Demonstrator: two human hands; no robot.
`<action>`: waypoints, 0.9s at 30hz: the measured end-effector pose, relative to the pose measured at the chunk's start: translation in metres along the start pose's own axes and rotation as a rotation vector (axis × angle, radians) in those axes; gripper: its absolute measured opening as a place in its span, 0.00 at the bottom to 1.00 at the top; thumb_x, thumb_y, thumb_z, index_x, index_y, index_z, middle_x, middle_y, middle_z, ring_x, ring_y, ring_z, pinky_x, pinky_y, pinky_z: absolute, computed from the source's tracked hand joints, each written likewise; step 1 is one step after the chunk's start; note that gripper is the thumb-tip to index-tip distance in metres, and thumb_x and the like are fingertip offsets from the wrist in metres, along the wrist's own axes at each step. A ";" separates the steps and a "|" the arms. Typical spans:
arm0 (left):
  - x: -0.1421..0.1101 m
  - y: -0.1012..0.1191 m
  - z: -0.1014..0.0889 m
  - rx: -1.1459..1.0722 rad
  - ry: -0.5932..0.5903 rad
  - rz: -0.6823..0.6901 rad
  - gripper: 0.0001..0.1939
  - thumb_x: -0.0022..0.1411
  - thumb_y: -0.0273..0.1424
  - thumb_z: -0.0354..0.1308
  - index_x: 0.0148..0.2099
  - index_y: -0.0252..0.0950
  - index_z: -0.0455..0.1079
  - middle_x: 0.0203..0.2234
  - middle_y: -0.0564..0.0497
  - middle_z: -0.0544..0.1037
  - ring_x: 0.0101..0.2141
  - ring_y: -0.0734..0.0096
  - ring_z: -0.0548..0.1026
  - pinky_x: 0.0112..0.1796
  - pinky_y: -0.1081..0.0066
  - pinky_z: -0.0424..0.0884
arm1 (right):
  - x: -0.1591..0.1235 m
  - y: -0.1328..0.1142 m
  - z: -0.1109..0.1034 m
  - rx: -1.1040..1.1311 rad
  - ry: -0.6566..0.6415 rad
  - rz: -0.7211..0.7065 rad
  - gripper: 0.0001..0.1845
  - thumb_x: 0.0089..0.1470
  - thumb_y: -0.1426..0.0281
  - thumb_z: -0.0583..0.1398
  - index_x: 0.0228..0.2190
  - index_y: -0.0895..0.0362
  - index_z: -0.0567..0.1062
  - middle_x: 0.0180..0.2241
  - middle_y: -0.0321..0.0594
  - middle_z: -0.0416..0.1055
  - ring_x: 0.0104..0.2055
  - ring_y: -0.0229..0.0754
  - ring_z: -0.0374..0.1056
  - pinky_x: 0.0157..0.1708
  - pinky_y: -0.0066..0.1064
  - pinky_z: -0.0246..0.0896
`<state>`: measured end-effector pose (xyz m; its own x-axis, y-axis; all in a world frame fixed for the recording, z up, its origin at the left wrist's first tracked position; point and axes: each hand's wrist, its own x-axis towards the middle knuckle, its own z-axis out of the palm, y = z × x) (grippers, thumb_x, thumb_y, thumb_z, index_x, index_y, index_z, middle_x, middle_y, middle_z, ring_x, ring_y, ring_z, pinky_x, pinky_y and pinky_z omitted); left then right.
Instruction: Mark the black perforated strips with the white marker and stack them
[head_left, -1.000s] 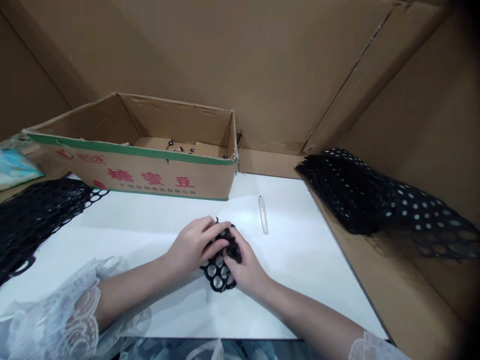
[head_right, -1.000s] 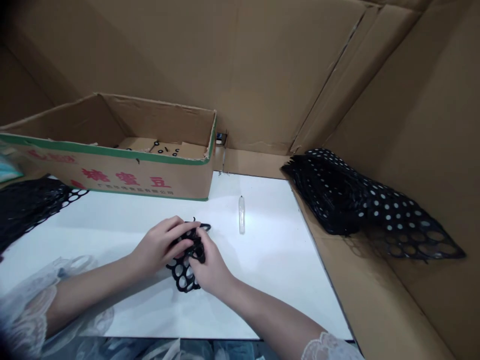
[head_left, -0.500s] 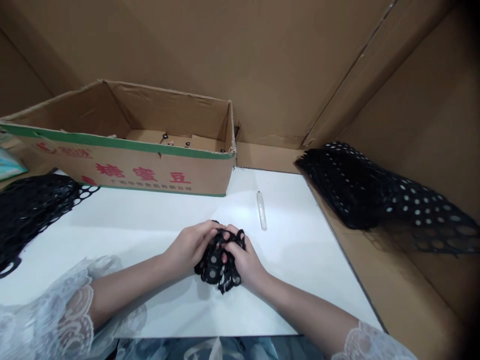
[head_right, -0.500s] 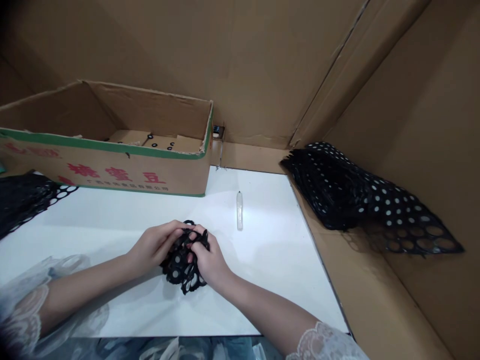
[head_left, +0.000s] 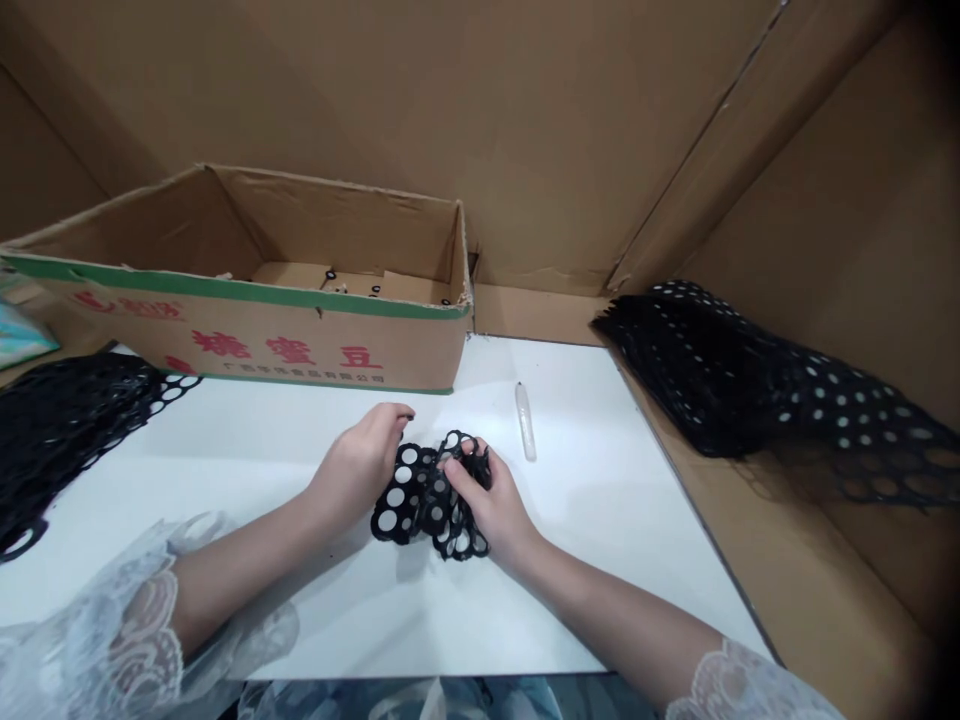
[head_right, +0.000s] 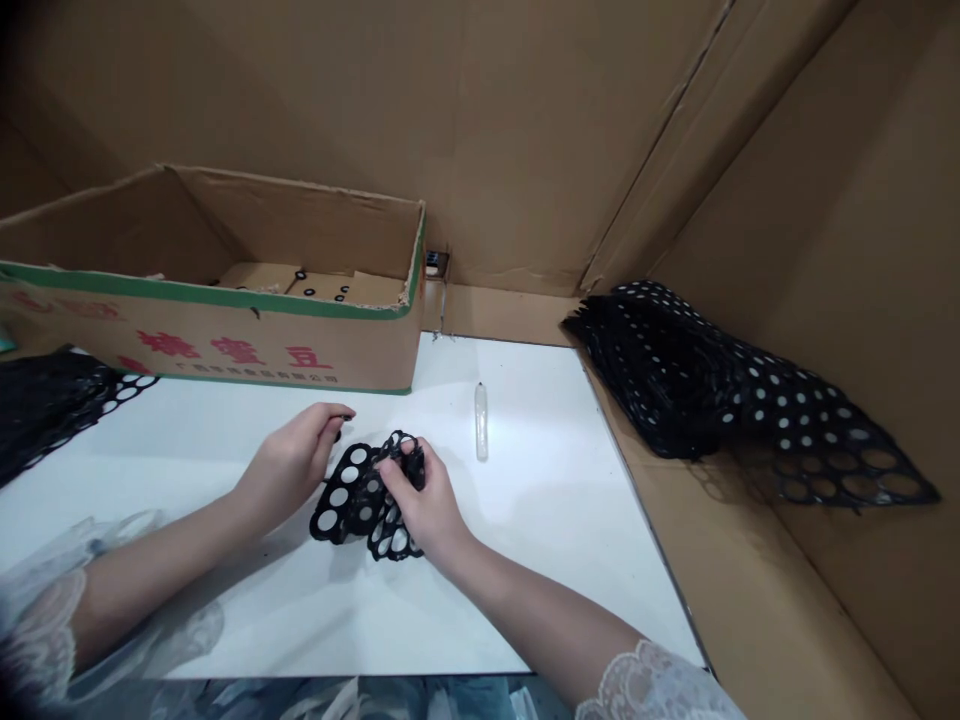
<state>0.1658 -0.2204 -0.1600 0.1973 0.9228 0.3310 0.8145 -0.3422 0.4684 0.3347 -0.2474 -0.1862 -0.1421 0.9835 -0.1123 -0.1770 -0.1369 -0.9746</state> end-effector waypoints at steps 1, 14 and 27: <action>-0.005 0.005 0.002 -0.009 -0.020 0.018 0.13 0.64 0.33 0.37 0.42 0.36 0.61 0.34 0.48 0.72 0.34 0.68 0.71 0.35 0.71 0.65 | 0.000 -0.001 0.001 -0.025 0.030 -0.016 0.12 0.48 0.62 0.58 0.30 0.55 0.60 0.27 0.33 0.63 0.31 0.35 0.61 0.36 0.28 0.59; -0.040 0.038 0.013 -0.446 -0.314 -0.121 0.11 0.65 0.34 0.35 0.39 0.38 0.56 0.24 0.53 0.69 0.24 0.71 0.69 0.27 0.72 0.63 | -0.017 -0.005 0.011 -0.137 0.138 -0.119 0.10 0.51 0.63 0.55 0.29 0.54 0.58 0.25 0.31 0.58 0.28 0.32 0.59 0.29 0.24 0.60; -0.026 0.029 0.009 -0.662 -0.412 -0.137 0.10 0.64 0.36 0.38 0.36 0.38 0.56 0.21 0.56 0.66 0.24 0.74 0.65 0.28 0.73 0.61 | -0.017 -0.004 0.007 0.036 -0.106 0.025 0.12 0.51 0.63 0.55 0.35 0.53 0.56 0.33 0.34 0.61 0.32 0.32 0.64 0.36 0.27 0.64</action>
<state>0.1889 -0.2527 -0.1620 0.4102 0.9113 -0.0339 0.3781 -0.1362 0.9157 0.3313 -0.2640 -0.1794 -0.2490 0.9618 -0.1134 -0.2071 -0.1673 -0.9639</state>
